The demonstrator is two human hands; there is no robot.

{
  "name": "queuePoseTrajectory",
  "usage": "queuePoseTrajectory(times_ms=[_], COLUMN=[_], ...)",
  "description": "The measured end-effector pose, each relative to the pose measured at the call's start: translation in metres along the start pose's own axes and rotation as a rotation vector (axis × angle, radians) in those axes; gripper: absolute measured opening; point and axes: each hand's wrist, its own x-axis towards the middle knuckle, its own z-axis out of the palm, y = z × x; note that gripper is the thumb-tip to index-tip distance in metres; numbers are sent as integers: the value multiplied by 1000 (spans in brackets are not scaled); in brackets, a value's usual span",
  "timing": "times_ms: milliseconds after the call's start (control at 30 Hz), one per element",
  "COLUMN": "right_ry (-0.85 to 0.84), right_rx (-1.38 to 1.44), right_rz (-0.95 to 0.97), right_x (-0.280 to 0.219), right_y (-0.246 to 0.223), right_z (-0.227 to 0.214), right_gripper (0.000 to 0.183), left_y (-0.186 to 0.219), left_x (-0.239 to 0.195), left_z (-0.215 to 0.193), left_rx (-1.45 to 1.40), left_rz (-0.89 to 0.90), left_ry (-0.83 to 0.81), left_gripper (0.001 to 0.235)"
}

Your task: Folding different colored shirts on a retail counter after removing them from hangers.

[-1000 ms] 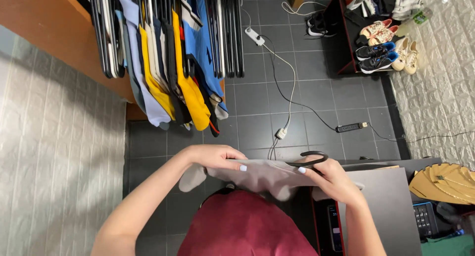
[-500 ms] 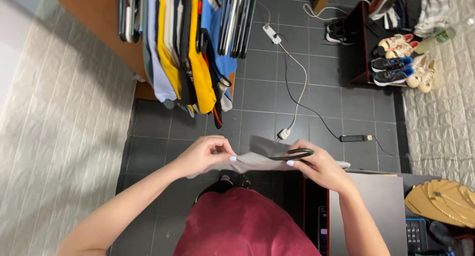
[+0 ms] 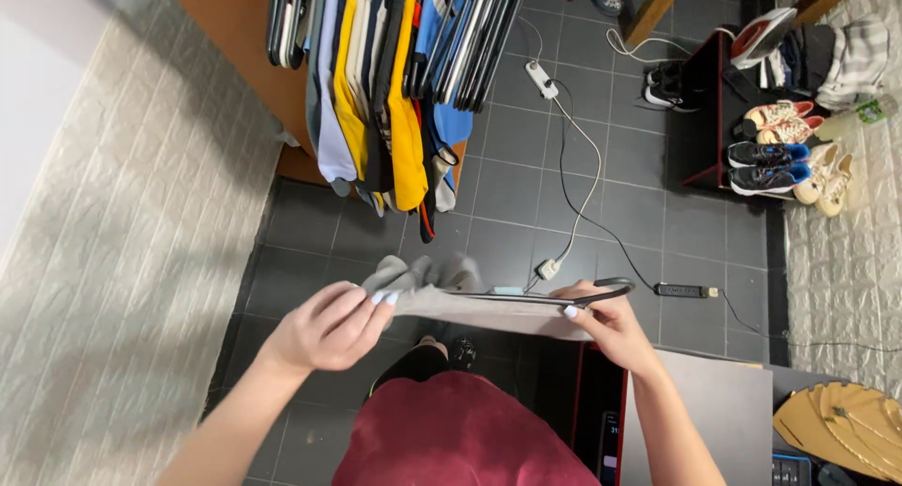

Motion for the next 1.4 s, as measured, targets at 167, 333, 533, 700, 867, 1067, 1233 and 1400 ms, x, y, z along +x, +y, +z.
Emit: queuePoseTrajectory(times_ms=[167,333,533,700,867,1067,1233,1400], right_ry=[6,-125,-193,-247,-211,-192,-136,-67], right_rx=[119,66,57,24,-58,-8,-10,30], right_rz=[22,89,-99,-136,-136,-99,-100,-53], right_x=[8,20,31,41,36,47,71,76], right_y=[-1,-28,-29,-36,-16,-26,-46,-12], right_z=[10,8,5,2,-9,-11,10,23], right_gripper=[15,20,7,5,6,7,6,10], left_y=[33,11,3,-4,-17,-25,-44,-63], left_x=[-12,54,41,45,42,30,29,11], left_z=[-3,-55,-38,-35,-40,-33,-26,-6], left_rx=[-181,-1044,-1745,-1762,-1452,-1548,-1451,-1271], left_rz=[-339,-1022,-853,-715,-748,-767,-809,-795], left_ry=[116,-450,-630,-866,-847,-730,-590,-250], left_gripper=[12,20,36,51,50,14,18,27])
